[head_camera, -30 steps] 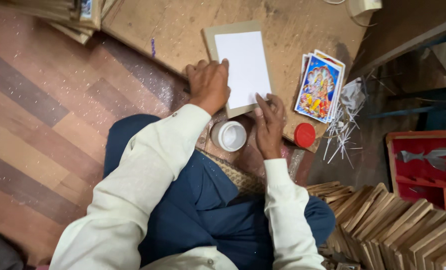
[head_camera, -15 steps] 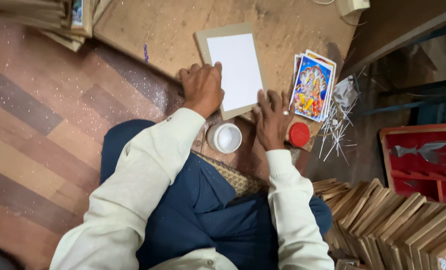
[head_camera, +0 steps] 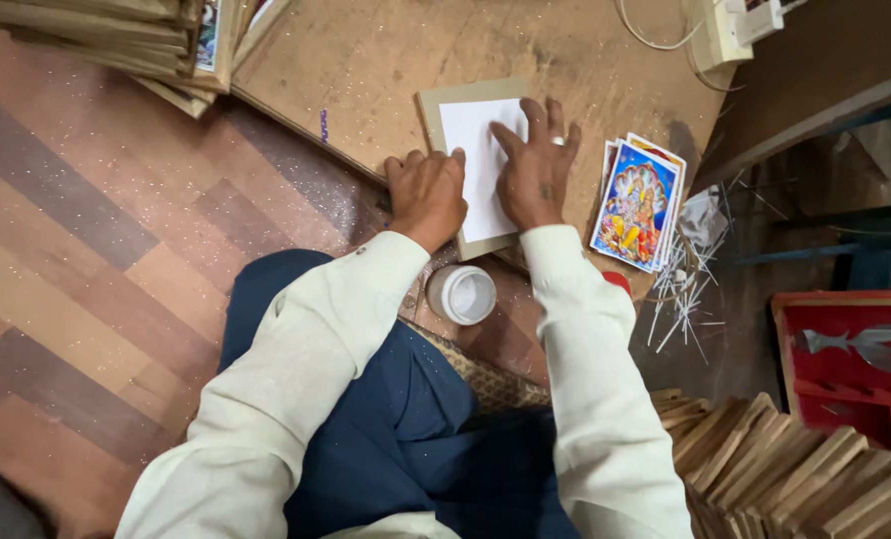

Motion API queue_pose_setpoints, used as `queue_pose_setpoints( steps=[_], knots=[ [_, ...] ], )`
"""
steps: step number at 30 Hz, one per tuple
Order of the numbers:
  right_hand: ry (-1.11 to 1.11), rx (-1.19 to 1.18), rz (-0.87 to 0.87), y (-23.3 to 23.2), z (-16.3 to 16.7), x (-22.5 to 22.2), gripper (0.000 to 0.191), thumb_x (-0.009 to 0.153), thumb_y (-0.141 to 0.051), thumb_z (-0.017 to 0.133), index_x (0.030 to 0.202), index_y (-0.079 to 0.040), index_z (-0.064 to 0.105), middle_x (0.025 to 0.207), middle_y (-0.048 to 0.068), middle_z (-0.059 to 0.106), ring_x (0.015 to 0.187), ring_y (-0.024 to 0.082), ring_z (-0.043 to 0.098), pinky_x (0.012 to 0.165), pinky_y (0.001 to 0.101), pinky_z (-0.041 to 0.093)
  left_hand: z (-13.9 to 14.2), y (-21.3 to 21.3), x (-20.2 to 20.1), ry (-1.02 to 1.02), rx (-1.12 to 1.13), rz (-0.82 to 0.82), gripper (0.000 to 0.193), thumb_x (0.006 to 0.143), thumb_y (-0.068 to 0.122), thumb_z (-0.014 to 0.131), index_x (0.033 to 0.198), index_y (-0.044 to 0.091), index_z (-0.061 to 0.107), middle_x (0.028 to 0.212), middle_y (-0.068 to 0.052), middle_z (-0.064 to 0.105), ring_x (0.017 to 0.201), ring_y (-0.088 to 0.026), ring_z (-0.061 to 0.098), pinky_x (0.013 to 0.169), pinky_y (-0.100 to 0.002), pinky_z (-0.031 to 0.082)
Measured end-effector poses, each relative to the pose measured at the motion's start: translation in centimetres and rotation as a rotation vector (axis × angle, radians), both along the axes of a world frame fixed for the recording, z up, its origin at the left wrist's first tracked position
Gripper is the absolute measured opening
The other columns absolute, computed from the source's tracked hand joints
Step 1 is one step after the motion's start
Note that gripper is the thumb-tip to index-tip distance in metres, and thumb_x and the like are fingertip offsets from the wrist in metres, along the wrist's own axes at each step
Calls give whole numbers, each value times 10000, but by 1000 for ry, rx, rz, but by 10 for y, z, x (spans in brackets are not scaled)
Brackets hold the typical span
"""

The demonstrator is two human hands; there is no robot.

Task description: The person assembles small wooden picture frames by applying adhesive to the back of printed images, placing them into frames, and pressing them into place. The person handles frames, printed images, and adhesive repeatedly.

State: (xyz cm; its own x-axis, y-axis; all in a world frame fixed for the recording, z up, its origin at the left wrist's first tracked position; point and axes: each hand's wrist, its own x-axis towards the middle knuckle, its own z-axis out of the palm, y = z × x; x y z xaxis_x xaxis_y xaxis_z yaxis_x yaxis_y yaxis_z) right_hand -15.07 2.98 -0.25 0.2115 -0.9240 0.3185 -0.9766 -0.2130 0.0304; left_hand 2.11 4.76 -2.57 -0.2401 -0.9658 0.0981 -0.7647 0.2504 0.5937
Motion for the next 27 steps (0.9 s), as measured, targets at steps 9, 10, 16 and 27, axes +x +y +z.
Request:
queue_pose_setpoints(
  steps=[9,10,16,27],
  knots=[
    [-60,126,-7,-16,-3,-2,625,768,69,610,1301,-231,733,1507,165,504,1485,414,326,1167,666,189,1,0,0,17,-52,26,444,716,64,682,1158,81,708,943,-125,722,954,-342,629,812,-540,374],
    [-86,137,-7,-14,2,-8,689,724,117,582,1270,-266,755,1556,170,486,1499,416,317,1176,648,186,3,0,0,2,-24,16,408,726,62,682,1132,87,711,961,-124,722,978,-343,629,827,-548,371],
    [-177,33,-25,95,11,-18,751,771,133,532,1475,-121,599,1584,231,424,1509,476,321,1251,624,230,10,2,2,0,7,13,380,745,32,686,1119,88,718,999,-119,734,1023,-334,640,882,-535,380],
    [-179,-136,-80,143,18,-21,452,819,-113,778,1259,-156,685,1532,207,441,1472,498,326,1227,658,132,-22,25,3,759,116,308,410,813,140,838,1135,-16,640,1129,-187,674,958,-288,682,862,-405,544]
  ],
)
